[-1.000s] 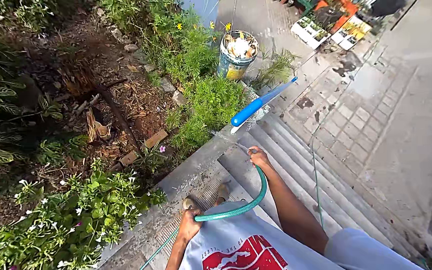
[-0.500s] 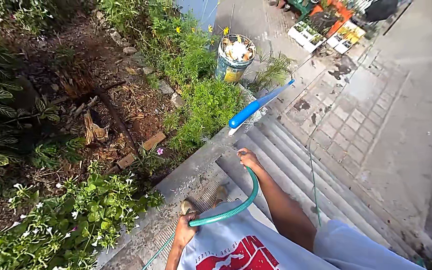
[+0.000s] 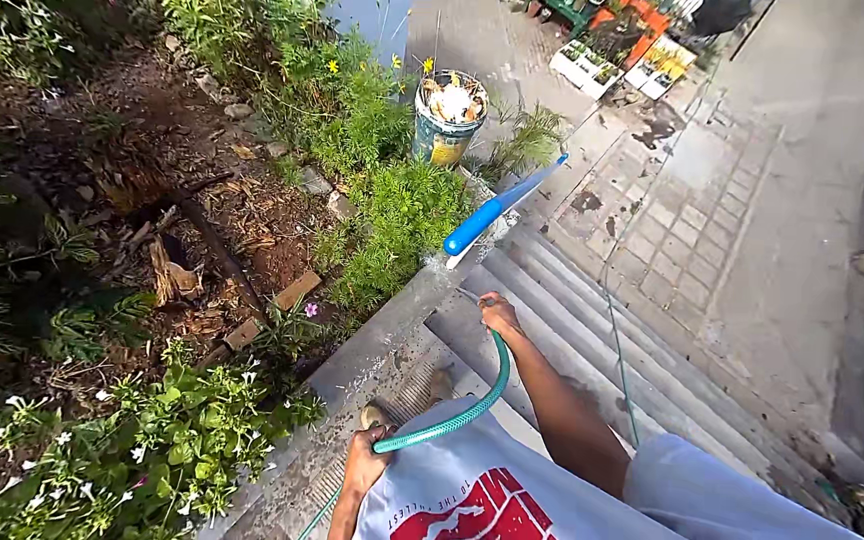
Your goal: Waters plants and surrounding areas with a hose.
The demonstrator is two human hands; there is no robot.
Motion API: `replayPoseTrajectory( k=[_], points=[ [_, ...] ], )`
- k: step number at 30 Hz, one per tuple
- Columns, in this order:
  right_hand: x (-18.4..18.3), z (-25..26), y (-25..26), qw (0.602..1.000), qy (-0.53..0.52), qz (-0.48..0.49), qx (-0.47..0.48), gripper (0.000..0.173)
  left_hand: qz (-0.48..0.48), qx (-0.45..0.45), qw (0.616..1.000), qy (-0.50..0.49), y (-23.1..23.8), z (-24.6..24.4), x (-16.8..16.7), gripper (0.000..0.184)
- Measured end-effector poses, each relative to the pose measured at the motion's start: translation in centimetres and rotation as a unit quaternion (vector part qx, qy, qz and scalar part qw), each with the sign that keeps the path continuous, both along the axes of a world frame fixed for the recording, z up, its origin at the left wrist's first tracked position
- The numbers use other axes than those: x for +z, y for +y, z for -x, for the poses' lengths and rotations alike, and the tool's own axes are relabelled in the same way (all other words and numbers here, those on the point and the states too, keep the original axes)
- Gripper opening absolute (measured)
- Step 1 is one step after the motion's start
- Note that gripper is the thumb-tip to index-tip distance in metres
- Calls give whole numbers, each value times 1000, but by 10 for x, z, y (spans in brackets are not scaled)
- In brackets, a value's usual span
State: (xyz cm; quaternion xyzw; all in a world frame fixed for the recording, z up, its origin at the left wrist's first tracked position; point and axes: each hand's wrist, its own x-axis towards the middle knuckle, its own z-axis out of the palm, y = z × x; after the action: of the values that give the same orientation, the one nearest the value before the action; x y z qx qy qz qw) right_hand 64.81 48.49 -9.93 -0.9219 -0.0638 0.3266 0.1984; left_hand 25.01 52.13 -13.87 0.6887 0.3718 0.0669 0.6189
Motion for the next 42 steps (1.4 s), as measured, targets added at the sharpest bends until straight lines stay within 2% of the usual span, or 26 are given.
replayPoseTrajectory(
  k=[6,16,22,42],
  points=[
    [-1,-4,-6,1000,-9,-9,-18,35,1,-7,1000,11,2,-2,0,23],
    [-2,5,-9,995,85,1,49,35,1,-21,999,-28,0,-7,-8,25],
    [8,0,-21,999,18,-22,-25,34,-9,-9,999,-36,-2,-9,-8,26],
    [14,3,-23,999,7,-52,-15,35,-30,3,998,-46,-10,0,-6,28]
  ],
)
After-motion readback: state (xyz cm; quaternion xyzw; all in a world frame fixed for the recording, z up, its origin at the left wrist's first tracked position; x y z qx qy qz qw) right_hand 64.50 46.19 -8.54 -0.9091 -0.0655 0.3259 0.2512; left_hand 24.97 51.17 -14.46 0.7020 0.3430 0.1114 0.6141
